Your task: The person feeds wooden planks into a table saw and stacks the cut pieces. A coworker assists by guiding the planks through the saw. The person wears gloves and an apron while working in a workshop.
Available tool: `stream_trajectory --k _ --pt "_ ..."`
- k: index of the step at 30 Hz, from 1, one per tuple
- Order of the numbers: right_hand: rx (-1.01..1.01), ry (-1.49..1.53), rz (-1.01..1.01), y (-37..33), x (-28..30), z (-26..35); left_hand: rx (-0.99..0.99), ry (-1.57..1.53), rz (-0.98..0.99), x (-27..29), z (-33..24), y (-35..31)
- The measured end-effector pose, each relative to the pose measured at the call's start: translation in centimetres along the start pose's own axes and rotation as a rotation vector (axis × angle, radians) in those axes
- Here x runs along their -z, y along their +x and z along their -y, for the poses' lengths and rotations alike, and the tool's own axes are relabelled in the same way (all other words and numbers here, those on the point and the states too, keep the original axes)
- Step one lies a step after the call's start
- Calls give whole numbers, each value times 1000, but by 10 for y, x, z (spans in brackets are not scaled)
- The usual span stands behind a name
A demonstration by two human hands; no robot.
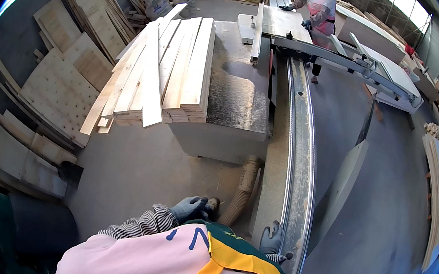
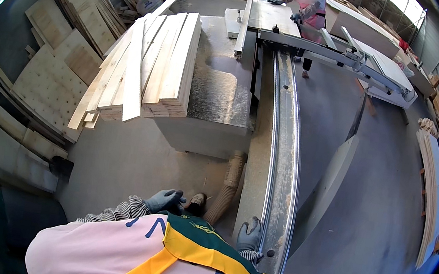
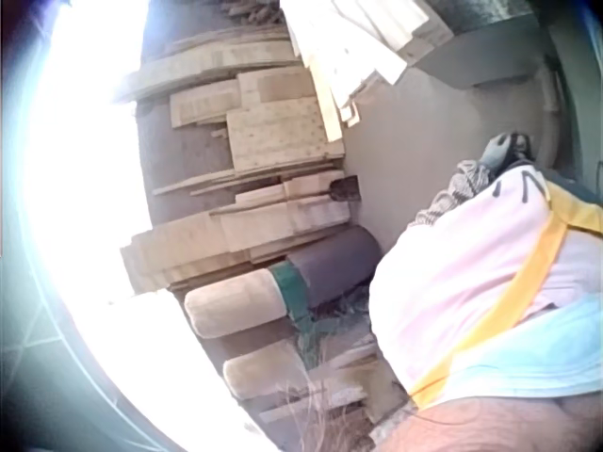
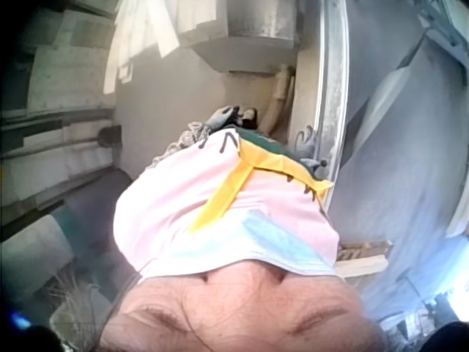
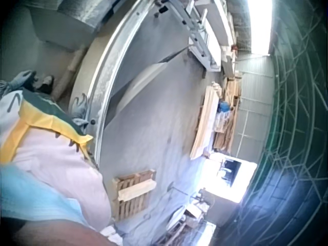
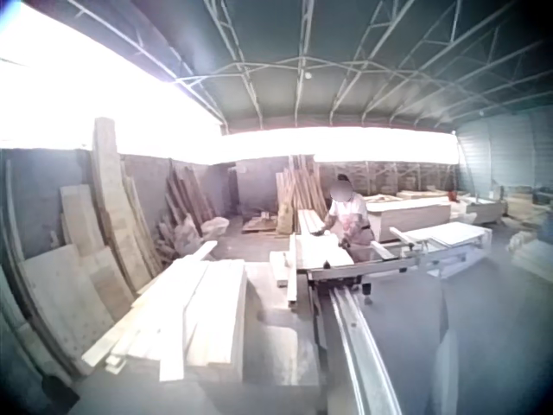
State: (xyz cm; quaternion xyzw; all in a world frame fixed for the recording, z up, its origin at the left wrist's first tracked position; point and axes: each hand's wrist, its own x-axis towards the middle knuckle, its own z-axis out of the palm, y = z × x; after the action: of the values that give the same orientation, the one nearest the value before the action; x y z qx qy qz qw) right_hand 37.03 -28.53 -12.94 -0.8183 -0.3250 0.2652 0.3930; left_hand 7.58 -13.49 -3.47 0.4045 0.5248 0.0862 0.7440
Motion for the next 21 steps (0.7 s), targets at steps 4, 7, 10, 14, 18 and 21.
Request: stream_trajectory --k 4,7,10,14,18,21 --pt "125 -114 -42 1 -8 -2 0 22 -10 6 4 8" --pt "1 -38 39 2 -9 11 27 -13 -27 13 13 16" --pt "25 -12 8 1 -21 -7 31 -50 -78 16 10 20" --pt "20 -41 14 0 -26 -14 -142 -116 -260 31 -12 50" --pt "26 -36 20 4 -27 -13 -220 -190 -301 74 -54 114" --pt "4 11 8 5 -31 -14 -275 -137 -375 102 -80 166"
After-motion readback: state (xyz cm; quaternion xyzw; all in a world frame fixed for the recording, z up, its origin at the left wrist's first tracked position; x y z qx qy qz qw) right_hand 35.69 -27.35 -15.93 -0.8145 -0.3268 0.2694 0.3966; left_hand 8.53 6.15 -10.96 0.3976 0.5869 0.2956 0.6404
